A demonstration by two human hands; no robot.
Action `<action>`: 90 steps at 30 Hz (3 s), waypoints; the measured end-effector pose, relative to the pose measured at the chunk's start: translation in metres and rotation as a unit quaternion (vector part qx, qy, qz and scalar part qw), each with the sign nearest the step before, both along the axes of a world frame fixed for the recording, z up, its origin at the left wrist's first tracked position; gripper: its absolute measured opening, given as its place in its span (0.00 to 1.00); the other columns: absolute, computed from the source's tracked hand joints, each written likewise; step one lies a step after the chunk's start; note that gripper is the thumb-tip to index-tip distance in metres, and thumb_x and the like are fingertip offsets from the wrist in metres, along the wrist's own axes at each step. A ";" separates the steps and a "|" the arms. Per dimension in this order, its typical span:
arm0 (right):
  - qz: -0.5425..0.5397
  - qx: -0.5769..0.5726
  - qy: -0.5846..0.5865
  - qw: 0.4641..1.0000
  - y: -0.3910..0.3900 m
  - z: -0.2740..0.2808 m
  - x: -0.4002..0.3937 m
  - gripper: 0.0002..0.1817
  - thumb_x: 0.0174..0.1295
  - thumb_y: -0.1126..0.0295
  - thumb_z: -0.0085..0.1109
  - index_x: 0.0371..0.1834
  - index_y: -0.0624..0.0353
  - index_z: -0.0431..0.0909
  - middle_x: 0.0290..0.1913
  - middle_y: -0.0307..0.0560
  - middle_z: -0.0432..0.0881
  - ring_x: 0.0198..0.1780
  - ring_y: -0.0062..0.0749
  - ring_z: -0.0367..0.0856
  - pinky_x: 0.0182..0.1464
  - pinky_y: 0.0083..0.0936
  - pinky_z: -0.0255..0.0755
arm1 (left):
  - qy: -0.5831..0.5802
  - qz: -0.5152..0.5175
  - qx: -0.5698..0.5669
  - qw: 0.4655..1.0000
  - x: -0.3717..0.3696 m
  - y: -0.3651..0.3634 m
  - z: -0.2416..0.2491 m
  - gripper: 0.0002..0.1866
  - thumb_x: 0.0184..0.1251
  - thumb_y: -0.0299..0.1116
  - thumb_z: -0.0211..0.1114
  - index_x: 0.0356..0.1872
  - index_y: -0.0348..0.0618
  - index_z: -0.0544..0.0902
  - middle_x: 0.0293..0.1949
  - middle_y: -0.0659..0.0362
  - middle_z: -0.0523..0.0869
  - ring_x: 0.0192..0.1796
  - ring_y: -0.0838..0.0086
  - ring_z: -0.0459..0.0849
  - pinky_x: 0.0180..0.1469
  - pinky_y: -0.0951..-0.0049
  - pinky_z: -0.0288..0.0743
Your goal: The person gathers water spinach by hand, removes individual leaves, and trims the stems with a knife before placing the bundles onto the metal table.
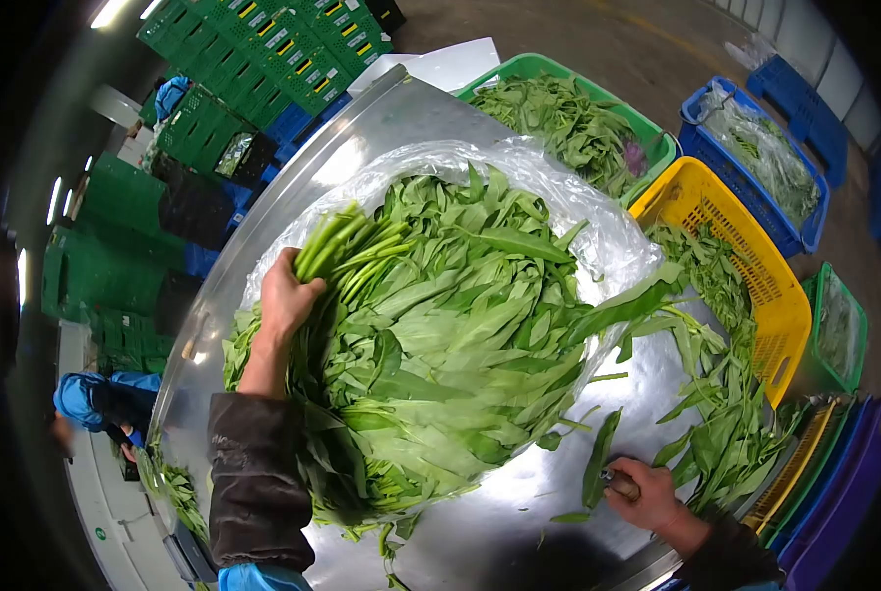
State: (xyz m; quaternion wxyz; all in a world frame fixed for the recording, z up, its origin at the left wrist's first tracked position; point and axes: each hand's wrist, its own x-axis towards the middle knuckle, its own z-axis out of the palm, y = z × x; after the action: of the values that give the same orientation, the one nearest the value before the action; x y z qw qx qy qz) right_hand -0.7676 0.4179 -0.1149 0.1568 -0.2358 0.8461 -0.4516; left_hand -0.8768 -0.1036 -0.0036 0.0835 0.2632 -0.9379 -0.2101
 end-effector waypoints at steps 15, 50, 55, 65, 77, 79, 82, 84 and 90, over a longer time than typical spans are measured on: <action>0.000 0.002 0.000 1.000 0.001 -0.001 0.000 0.20 0.44 0.72 0.69 0.43 0.56 0.76 0.27 0.44 0.81 0.24 0.39 0.82 0.27 0.27 0.75 | 0.102 0.007 0.166 0.981 0.008 -0.030 -0.002 0.30 0.47 0.24 0.67 0.56 0.31 0.72 0.39 0.52 0.84 0.38 0.73 0.82 0.45 0.74 0.76; -0.005 -0.012 0.008 1.000 -0.002 -0.001 0.003 0.20 0.44 0.73 0.68 0.44 0.57 0.76 0.28 0.46 0.82 0.25 0.39 0.83 0.28 0.27 0.76 | 0.242 -0.020 0.187 0.952 0.040 -0.025 0.048 0.20 0.47 0.19 0.68 0.45 0.34 0.78 0.37 0.60 0.84 0.35 0.78 0.82 0.39 0.78 0.75; -0.006 -0.024 0.032 0.999 -0.004 0.002 0.003 0.21 0.47 0.73 0.67 0.46 0.58 0.75 0.30 0.48 0.82 0.29 0.41 0.84 0.31 0.28 0.76 | 0.293 -0.004 0.143 0.945 0.069 -0.024 0.074 0.20 0.48 0.19 0.68 0.45 0.35 0.77 0.36 0.60 0.84 0.35 0.77 0.81 0.40 0.78 0.76; -0.180 -0.372 -0.272 0.869 -0.019 0.017 0.016 0.10 0.60 0.75 0.53 0.42 0.59 0.65 0.26 0.43 0.74 0.19 0.24 0.73 0.20 0.22 0.69 | 0.387 -0.022 0.103 0.916 0.111 -0.010 0.092 0.23 0.51 0.20 0.69 0.50 0.38 0.75 0.43 0.62 0.82 0.44 0.78 0.80 0.51 0.77 0.72; 0.002 -0.478 -0.500 0.722 -0.261 0.099 -0.051 0.18 0.68 0.66 0.52 0.58 0.60 0.65 0.43 0.48 0.77 0.44 0.33 0.81 0.45 0.27 0.77 | 0.366 -0.013 0.118 0.923 0.122 -0.002 0.083 0.22 0.48 0.20 0.69 0.48 0.36 0.76 0.42 0.60 0.82 0.43 0.76 0.79 0.49 0.75 0.72; 0.002 -0.519 -0.512 0.684 -0.316 0.097 -0.061 0.17 0.68 0.66 0.51 0.57 0.60 0.67 0.48 0.49 0.76 0.50 0.32 0.78 0.52 0.27 0.74 | 0.369 -0.043 0.110 0.922 0.123 -0.001 0.080 0.20 0.47 0.20 0.68 0.46 0.36 0.78 0.41 0.60 0.82 0.42 0.75 0.79 0.49 0.75 0.72; 0.032 -0.465 -0.475 0.746 -0.383 0.062 -0.084 0.17 0.67 0.67 0.51 0.57 0.57 0.68 0.52 0.48 0.75 0.53 0.33 0.77 0.54 0.28 0.73 | 0.354 -0.056 0.094 0.929 0.121 0.004 0.085 0.19 0.47 0.21 0.68 0.44 0.36 0.79 0.41 0.59 0.81 0.43 0.73 0.79 0.50 0.74 0.71; 0.018 -0.457 -0.489 0.743 -0.406 0.061 -0.092 0.17 0.67 0.67 0.51 0.57 0.56 0.68 0.54 0.46 0.73 0.54 0.33 0.76 0.55 0.28 0.73 | 0.340 -0.065 0.094 0.934 0.121 -0.001 0.082 0.19 0.47 0.21 0.68 0.44 0.36 0.79 0.42 0.59 0.81 0.44 0.73 0.78 0.51 0.74 0.71; 0.018 -0.534 -0.567 0.627 -0.413 0.083 -0.109 0.17 0.64 0.67 0.53 0.56 0.51 0.68 0.62 0.43 0.69 0.60 0.44 0.75 0.61 0.40 0.72 | 0.347 -0.048 0.135 0.927 0.108 0.000 0.072 0.21 0.49 0.21 0.68 0.47 0.36 0.76 0.40 0.60 0.82 0.41 0.76 0.79 0.48 0.76 0.73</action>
State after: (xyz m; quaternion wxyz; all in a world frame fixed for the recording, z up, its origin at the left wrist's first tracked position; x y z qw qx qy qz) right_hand -0.8764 0.0051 -0.0314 0.4600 0.0097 0.1960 -0.8660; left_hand -0.7685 -0.1039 0.0687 0.3568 0.1371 -0.8246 -0.4170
